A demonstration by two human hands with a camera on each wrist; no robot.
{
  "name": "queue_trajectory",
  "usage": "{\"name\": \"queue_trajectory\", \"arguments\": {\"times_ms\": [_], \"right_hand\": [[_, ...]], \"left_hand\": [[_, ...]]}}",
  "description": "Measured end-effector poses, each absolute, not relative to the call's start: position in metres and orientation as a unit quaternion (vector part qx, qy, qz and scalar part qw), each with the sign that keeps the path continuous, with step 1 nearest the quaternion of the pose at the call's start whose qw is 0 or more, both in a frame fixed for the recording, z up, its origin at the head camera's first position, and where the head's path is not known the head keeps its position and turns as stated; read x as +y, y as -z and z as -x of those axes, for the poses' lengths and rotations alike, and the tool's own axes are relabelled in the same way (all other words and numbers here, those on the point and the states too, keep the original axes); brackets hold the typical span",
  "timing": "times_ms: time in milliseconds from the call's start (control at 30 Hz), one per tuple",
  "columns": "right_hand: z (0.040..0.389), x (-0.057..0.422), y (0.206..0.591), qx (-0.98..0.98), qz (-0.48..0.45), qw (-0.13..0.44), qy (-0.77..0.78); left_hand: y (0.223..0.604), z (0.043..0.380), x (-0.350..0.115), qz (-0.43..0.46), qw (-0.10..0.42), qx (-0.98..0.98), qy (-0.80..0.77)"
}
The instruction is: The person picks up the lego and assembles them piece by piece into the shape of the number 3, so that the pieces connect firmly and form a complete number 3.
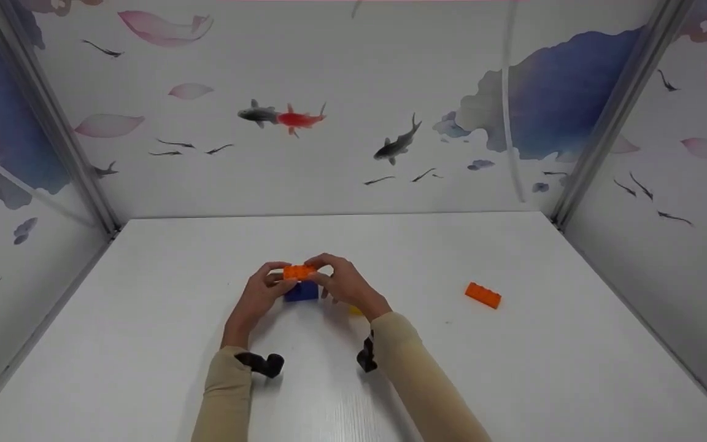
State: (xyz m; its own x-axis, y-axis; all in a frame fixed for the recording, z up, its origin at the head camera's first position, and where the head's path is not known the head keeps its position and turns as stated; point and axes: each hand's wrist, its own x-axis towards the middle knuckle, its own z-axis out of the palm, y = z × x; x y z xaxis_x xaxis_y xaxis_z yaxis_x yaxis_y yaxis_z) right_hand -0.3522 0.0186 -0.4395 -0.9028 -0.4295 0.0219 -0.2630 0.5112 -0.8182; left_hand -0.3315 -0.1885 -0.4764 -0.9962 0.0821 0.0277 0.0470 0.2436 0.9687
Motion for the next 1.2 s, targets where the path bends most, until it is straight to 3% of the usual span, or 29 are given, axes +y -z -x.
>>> {"name": "queue_trajectory", "arguments": {"times_ms": [600, 1200], "right_hand": [[0.347, 0.024, 0.424, 0.869, 0.198, 0.037, 0.453], [0.324, 0.076, 0.404, 0.848, 0.213, -0.009, 0.485]], "left_hand": [[0.474, 0.334, -0.188, -0.039, 0.010, 0.795, -0.605], [0.479, 0.333, -0.191, -0.030, 0.030, 0.798, -0.601]]}}
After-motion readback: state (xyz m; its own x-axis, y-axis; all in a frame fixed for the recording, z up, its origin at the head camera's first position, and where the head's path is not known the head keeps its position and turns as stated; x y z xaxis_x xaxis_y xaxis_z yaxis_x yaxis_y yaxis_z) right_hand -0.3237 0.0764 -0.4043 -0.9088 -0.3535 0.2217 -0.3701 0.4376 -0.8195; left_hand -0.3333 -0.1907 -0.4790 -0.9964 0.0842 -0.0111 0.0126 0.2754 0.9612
